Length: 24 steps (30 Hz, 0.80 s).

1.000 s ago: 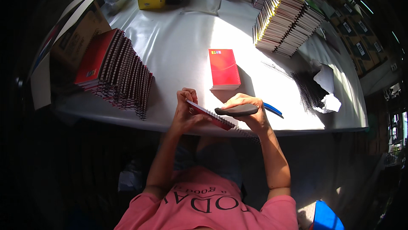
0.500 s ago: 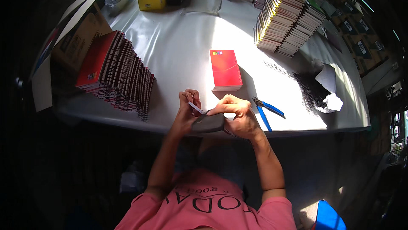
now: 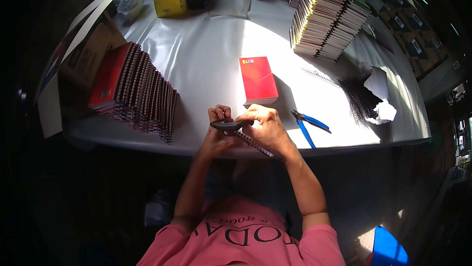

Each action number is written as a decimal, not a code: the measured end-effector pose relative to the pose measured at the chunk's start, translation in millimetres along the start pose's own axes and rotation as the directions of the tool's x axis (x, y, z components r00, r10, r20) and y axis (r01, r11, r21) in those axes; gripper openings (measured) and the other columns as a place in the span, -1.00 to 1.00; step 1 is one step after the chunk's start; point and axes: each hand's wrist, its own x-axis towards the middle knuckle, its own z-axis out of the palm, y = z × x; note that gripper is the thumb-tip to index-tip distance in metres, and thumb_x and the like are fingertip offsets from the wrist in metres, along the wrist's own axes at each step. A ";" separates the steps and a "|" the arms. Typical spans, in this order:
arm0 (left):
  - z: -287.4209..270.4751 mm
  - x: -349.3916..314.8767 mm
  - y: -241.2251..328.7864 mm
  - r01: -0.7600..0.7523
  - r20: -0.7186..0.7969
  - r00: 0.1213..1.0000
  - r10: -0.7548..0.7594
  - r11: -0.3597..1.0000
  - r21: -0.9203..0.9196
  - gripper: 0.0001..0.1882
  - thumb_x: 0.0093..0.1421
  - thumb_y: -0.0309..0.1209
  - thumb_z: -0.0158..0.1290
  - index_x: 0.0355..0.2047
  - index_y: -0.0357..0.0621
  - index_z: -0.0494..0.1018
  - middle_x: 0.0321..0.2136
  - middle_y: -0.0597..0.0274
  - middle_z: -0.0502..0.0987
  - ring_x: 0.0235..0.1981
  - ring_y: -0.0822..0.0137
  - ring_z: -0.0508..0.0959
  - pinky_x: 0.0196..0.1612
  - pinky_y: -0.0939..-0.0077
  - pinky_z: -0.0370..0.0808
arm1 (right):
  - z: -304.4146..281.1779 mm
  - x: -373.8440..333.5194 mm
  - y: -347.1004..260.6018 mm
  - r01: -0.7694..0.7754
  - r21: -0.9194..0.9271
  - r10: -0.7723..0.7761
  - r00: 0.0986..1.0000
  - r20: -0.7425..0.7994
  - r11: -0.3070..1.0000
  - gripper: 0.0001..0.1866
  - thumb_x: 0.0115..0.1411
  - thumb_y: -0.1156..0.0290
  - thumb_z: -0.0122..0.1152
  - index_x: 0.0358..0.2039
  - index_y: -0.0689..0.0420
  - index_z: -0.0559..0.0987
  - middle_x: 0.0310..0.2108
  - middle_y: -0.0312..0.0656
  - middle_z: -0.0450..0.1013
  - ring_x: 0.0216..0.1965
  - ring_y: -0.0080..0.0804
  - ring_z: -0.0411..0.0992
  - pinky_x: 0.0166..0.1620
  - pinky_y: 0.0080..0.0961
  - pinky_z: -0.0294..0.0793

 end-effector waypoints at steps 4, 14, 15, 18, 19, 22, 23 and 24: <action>1.4 -0.3 7.2 -0.112 0.010 0.994 0.112 0.988 0.109 -0.29 -0.14 -0.43 0.39 -0.25 -0.11 0.00 -0.28 0.26 0.14 -0.22 0.42 0.21 -0.09 0.58 0.27 | -25.9 -3.8 0.4 -0.006 0.029 0.013 0.969 -0.247 1.000 -0.79 -0.10 0.56 0.26 -0.37 0.12 0.66 -0.45 -0.20 0.51 -0.36 -0.36 0.50 -0.28 -0.51 0.47; 8.8 -7.6 33.1 -0.077 -0.384 0.923 0.014 0.986 -0.149 -0.31 0.06 -0.69 0.13 0.17 -0.12 0.11 -0.33 0.21 0.49 -0.26 0.45 0.49 -0.12 0.55 0.43 | -82.3 -72.5 35.2 -0.424 -0.529 0.253 0.896 -0.366 0.735 -0.43 0.08 0.21 0.26 0.11 0.05 0.39 0.10 -0.01 0.27 0.14 -0.06 0.21 0.19 -0.17 0.13; 10.9 -8.8 38.4 -0.088 -0.421 0.907 0.025 0.988 -0.130 -0.28 0.06 -0.69 0.13 0.19 -0.12 0.07 -0.35 0.21 0.49 -0.28 0.45 0.50 -0.12 0.55 0.43 | -73.8 -80.6 34.6 -0.384 -0.671 0.262 0.923 -0.281 0.634 -0.44 0.10 0.14 0.22 0.11 0.01 0.40 0.12 -0.02 0.25 0.18 -0.08 0.17 0.21 -0.13 0.08; 18.1 -10.9 48.7 -0.130 -0.483 0.871 0.091 0.990 -0.049 -0.20 0.06 -0.68 0.14 0.25 -0.11 -0.01 -0.38 0.20 0.49 -0.32 0.45 0.51 -0.13 0.55 0.43 | -54.6 -108.8 58.2 -0.390 -0.730 0.225 0.921 -0.318 0.561 -0.54 0.20 0.15 0.08 0.11 -0.06 0.41 0.08 -0.04 0.25 0.14 -0.09 0.16 0.18 -0.05 0.03; 18.5 -12.4 49.6 -0.149 -0.487 0.863 0.136 0.989 0.013 -0.18 0.06 -0.68 0.15 0.26 -0.12 -0.03 -0.39 0.20 0.49 -0.33 0.45 0.51 -0.14 0.55 0.42 | -49.9 -109.4 56.2 -0.338 -0.795 0.123 0.939 -0.321 0.504 -0.60 0.25 0.24 0.03 0.09 -0.01 0.42 -0.01 -0.06 0.30 0.05 -0.10 0.23 0.11 -0.12 0.13; 18.4 -17.0 53.1 -0.192 -0.469 0.846 0.255 0.965 0.180 -0.16 0.06 -0.68 0.15 0.26 -0.15 -0.06 -0.40 0.20 0.48 -0.34 0.44 0.50 -0.15 0.55 0.42 | -34.3 -88.9 12.2 -0.277 -0.344 0.083 0.870 -0.486 0.897 -0.67 0.29 0.37 -0.03 0.03 0.19 0.45 -0.18 -0.05 0.39 -0.19 -0.18 0.37 -0.09 -0.35 0.36; 19.1 -19.5 53.4 -0.199 -0.461 0.840 0.286 0.953 0.229 -0.16 0.05 -0.69 0.15 0.26 -0.17 -0.06 -0.40 0.20 0.47 -0.34 0.43 0.50 -0.15 0.55 0.41 | -27.7 -80.4 -16.0 -0.216 -0.227 0.092 0.885 -0.457 0.950 -0.66 0.29 0.36 -0.01 0.03 0.20 0.45 -0.19 -0.05 0.40 -0.22 -0.20 0.38 -0.11 -0.37 0.37; 19.6 -20.5 52.9 -0.212 -0.466 0.821 0.329 0.934 0.287 -0.16 0.04 -0.67 0.18 0.26 -0.19 -0.05 -0.40 0.18 0.49 -0.34 0.41 0.52 -0.18 0.54 0.44 | -19.9 -74.8 -39.8 -0.127 -0.224 0.033 0.924 -0.381 0.966 -0.66 0.27 0.35 0.03 0.03 0.16 0.46 -0.18 -0.07 0.39 -0.18 -0.23 0.37 -0.11 -0.39 0.38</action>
